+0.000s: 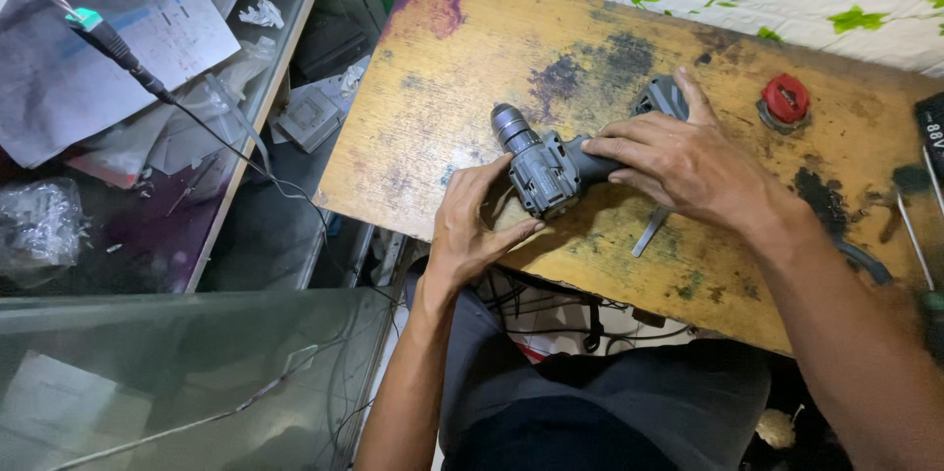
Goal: The person assembles a cordless drill by attaching the handle to the main body and securing it. They then insert a battery pack into the base of the drill and test the trigger mechanism. Finally, they remove the battery and place the drill on the table.
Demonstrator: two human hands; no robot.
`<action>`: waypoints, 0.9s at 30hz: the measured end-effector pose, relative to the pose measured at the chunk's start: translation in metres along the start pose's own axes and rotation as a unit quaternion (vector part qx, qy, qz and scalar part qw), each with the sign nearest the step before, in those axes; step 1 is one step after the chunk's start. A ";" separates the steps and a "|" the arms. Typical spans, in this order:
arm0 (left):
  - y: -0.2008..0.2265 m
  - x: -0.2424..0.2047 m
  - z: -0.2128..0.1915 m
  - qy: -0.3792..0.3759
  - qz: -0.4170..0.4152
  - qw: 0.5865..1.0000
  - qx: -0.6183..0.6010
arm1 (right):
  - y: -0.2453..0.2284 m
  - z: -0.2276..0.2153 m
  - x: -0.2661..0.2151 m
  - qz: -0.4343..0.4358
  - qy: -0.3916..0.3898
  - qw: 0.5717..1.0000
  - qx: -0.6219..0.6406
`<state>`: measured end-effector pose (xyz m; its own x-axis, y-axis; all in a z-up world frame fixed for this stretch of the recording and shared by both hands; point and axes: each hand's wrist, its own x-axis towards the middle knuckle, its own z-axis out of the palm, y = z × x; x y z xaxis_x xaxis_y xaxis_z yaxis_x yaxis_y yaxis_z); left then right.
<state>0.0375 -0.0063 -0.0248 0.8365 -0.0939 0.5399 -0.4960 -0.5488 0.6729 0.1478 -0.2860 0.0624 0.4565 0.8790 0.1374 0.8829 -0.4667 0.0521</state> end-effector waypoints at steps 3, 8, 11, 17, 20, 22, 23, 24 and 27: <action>0.002 0.001 0.000 0.002 -0.002 1.000 0.001 | -0.001 -0.005 0.000 0.021 -0.032 0.999 -0.010; 0.004 0.002 0.000 -0.002 -0.010 1.000 0.001 | 0.001 -0.001 -0.003 0.011 -0.018 1.000 -0.010; 0.002 0.002 0.001 -0.002 -0.007 1.000 0.002 | 0.002 0.000 -0.003 0.013 -0.020 1.000 -0.014; 0.009 0.005 -0.002 0.002 -0.014 1.000 0.005 | 0.002 0.000 -0.001 0.012 -0.016 1.000 -0.001; 0.011 0.007 -0.002 0.003 -0.018 1.000 0.006 | 0.004 0.003 -0.002 0.010 -0.013 1.000 -0.001; 0.013 0.008 -0.002 0.001 -0.023 1.000 0.003 | 0.007 0.005 -0.004 0.008 -0.015 1.000 -0.012; 0.013 0.008 -0.002 0.003 -0.024 1.000 0.005 | 0.009 0.007 -0.005 0.011 -0.010 1.000 -0.002; 0.013 0.009 -0.001 0.005 -0.025 1.000 0.006 | 0.012 0.008 -0.007 0.015 -0.006 1.000 0.007; 0.010 0.008 0.000 0.011 -0.023 1.000 0.000 | 0.006 -0.018 -0.012 0.130 0.156 0.960 0.191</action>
<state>0.0388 -0.0129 -0.0139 0.8531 -0.0511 0.5193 -0.4572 -0.5527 0.6967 0.1453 -0.3010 0.0786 0.6652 0.6369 0.3897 0.7460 -0.5445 -0.3835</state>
